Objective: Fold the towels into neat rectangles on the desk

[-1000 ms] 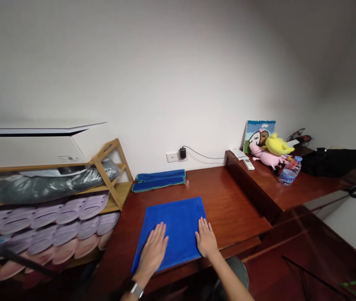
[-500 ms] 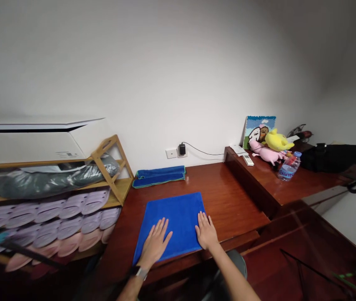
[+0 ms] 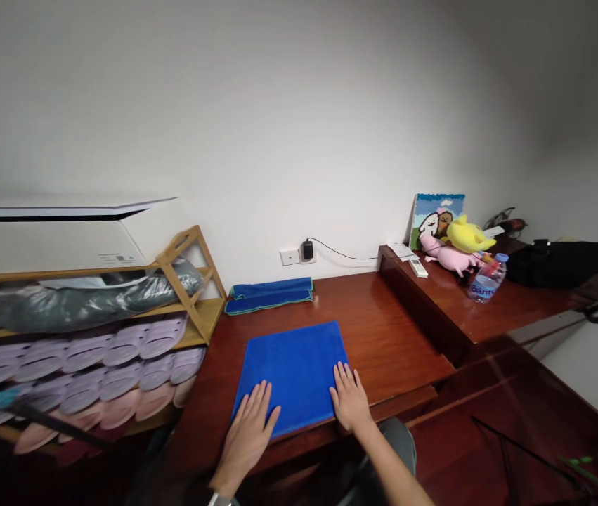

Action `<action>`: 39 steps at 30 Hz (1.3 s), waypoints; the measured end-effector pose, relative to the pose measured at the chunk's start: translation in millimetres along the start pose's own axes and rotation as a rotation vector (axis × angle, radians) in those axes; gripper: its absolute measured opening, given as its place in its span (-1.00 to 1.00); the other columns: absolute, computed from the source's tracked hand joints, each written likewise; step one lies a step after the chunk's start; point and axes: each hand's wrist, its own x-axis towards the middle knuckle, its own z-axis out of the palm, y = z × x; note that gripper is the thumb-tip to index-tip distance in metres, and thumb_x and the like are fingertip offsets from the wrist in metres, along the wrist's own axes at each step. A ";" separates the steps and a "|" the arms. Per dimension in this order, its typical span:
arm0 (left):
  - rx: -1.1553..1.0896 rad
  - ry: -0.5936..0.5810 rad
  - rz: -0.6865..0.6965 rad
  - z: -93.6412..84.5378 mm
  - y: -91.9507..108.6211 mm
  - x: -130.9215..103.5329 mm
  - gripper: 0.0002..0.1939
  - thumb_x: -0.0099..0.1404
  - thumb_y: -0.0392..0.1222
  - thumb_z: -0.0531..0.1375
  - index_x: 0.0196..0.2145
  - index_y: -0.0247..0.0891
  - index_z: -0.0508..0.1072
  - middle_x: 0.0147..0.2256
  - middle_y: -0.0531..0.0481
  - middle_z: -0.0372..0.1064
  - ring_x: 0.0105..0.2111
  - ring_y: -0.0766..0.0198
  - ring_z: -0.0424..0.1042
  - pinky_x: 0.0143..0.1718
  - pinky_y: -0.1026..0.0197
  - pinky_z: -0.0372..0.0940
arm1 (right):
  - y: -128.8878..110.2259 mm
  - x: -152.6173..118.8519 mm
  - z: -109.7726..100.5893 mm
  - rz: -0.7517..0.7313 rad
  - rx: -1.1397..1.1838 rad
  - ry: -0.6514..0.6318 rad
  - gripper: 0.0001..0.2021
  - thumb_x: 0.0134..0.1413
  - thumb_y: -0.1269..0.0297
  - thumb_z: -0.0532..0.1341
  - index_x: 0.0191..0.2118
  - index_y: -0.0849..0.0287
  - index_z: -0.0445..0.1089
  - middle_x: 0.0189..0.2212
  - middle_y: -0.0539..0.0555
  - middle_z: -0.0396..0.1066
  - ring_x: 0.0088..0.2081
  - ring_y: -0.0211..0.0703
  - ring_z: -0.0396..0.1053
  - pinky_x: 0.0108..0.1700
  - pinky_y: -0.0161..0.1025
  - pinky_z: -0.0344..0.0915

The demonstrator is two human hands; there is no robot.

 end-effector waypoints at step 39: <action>-0.007 -0.031 -0.090 -10.1 -23.9 1.2 -0.32 0.59 0.11 -0.05 0.54 -0.14 0.15 0.50 -0.14 0.19 0.49 -0.06 0.20 0.51 -0.25 0.15 | 6.6 161.9 -1.2 0.043 0.033 -0.214 -0.31 0.56 0.08 -0.21 0.61 0.34 -0.11 0.60 0.21 -0.18 0.62 -0.01 -0.21 0.59 0.04 -0.19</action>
